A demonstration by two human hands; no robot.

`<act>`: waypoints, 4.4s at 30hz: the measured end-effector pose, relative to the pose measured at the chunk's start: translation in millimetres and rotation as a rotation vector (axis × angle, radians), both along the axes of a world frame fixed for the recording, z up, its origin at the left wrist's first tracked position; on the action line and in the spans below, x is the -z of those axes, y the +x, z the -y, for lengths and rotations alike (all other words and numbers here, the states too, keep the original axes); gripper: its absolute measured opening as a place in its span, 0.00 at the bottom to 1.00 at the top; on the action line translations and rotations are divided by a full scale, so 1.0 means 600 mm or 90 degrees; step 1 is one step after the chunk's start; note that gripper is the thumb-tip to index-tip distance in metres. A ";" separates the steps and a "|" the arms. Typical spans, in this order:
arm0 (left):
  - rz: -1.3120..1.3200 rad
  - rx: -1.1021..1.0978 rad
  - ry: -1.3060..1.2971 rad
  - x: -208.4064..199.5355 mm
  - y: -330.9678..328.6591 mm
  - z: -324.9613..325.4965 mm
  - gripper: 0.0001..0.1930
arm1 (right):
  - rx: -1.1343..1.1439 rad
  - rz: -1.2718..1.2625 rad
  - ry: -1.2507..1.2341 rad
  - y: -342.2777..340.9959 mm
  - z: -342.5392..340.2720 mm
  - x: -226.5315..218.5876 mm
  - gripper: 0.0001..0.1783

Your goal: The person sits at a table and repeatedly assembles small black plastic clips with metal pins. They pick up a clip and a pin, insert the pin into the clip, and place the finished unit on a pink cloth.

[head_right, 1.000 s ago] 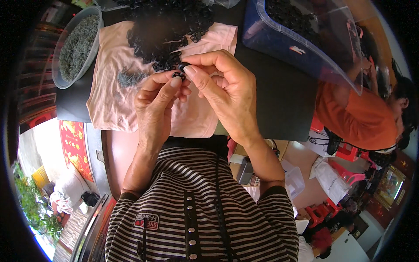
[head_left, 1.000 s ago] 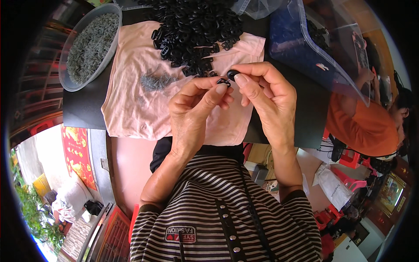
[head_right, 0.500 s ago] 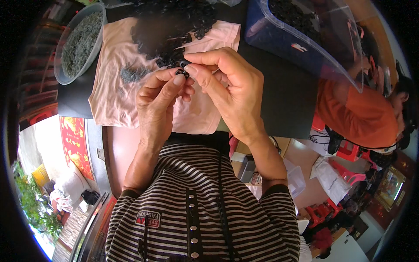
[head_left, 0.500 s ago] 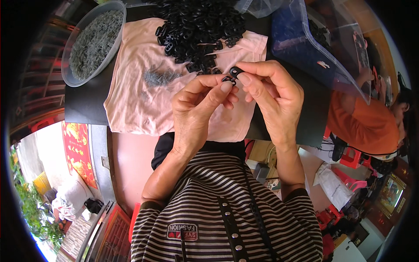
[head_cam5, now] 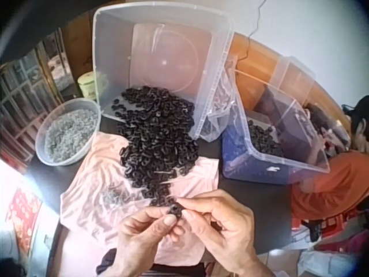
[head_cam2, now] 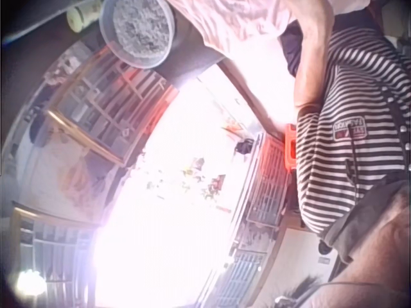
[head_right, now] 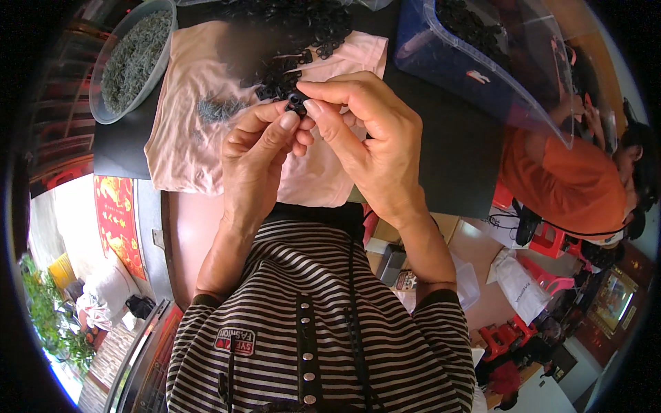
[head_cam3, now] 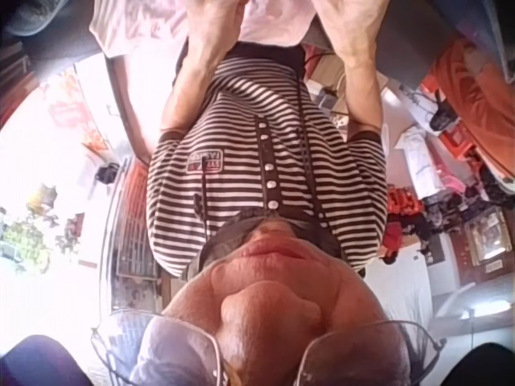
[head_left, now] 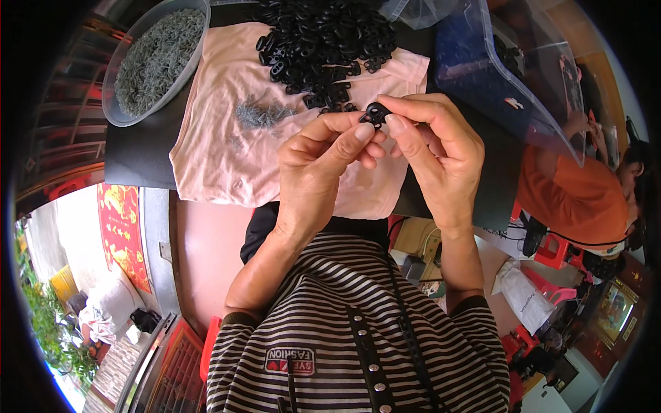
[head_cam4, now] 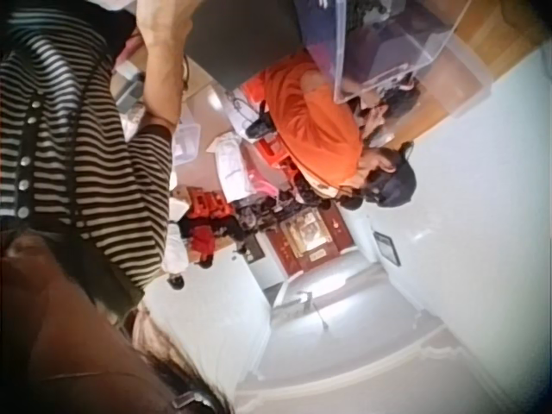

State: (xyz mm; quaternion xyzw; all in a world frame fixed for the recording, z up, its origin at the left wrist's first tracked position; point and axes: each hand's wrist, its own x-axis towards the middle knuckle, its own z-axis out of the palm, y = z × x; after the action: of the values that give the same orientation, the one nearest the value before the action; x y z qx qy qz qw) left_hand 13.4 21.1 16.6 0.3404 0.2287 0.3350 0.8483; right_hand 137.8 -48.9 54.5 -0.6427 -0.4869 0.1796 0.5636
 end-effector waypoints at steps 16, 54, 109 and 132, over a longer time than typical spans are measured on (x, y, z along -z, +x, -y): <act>-0.007 0.002 0.000 0.000 0.000 0.001 0.08 | -0.004 -0.005 -0.019 -0.004 0.002 0.002 0.10; -0.029 -0.076 0.381 0.026 -0.002 0.000 0.12 | -0.104 0.064 -0.043 0.030 0.024 -0.013 0.14; -0.034 -0.024 0.041 0.047 0.003 -0.013 0.12 | -0.037 -0.191 -0.231 0.057 -0.054 0.031 0.10; 0.043 -0.023 0.090 0.031 -0.059 0.018 0.07 | -0.133 0.312 -0.107 -0.021 -0.140 0.060 0.07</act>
State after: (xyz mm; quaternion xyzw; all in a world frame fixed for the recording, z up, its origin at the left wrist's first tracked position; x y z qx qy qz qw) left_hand -21.9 10.2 -2.1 0.3840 0.1817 0.3772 0.8230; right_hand 125.0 35.0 18.5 -0.6579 -0.6555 0.1158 0.3522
